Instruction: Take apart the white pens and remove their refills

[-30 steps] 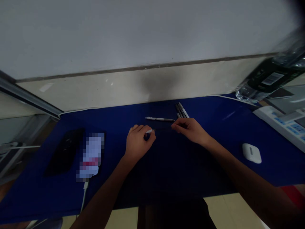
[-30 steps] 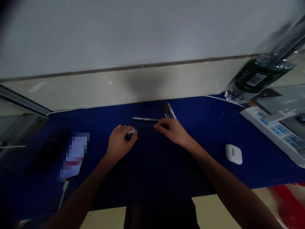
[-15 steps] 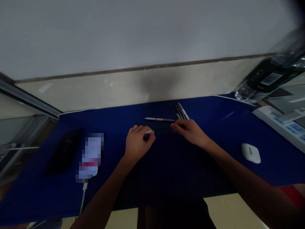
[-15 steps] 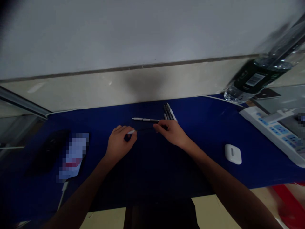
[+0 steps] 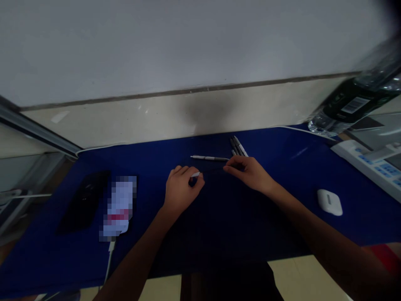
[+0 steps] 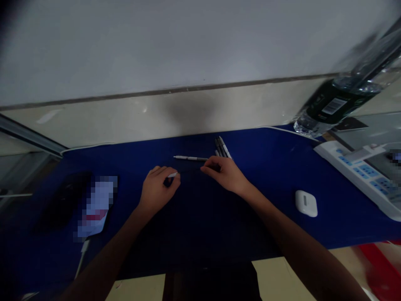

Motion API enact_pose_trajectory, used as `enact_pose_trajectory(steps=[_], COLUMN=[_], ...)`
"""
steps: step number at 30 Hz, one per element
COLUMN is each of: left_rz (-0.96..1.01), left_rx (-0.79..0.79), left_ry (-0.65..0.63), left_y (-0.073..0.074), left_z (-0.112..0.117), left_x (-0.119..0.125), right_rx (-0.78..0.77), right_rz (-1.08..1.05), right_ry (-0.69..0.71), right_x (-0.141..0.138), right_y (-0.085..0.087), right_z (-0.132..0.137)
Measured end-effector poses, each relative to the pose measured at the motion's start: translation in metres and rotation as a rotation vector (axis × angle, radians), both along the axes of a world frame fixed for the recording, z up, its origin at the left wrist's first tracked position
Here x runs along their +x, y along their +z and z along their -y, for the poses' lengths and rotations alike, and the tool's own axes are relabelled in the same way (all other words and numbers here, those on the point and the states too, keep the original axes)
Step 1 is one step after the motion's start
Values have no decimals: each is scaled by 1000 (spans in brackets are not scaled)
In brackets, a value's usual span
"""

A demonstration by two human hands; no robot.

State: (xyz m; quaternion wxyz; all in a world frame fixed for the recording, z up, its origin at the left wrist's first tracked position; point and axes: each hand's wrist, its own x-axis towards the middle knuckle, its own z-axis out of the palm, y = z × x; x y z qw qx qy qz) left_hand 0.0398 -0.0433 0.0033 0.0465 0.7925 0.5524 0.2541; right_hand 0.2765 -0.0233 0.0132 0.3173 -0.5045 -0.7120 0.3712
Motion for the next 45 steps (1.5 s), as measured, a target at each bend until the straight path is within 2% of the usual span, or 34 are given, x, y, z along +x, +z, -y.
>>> enact_pose_trajectory(steps=[15, 25, 32, 38, 45], left_rz=[-13, -11, -37, -34, -27], left_rx=[0, 3, 6, 4, -11], left_ry=[-12, -26, -38, -47, -35], left_y=[-1, -1, -1, 0, -1], left_z=[1, 1, 1, 1, 0], left_x=[0, 1, 1, 1, -1], right_rx=[-3, -26, -42, -76, -33], right_rz=[-8, 31, 44, -22, -56], right_ry=[14, 89, 92, 125, 52], right_x=[0, 2, 0, 1, 3], right_y=[4, 5, 5, 2, -1], right_z=[1, 1, 2, 0, -2])
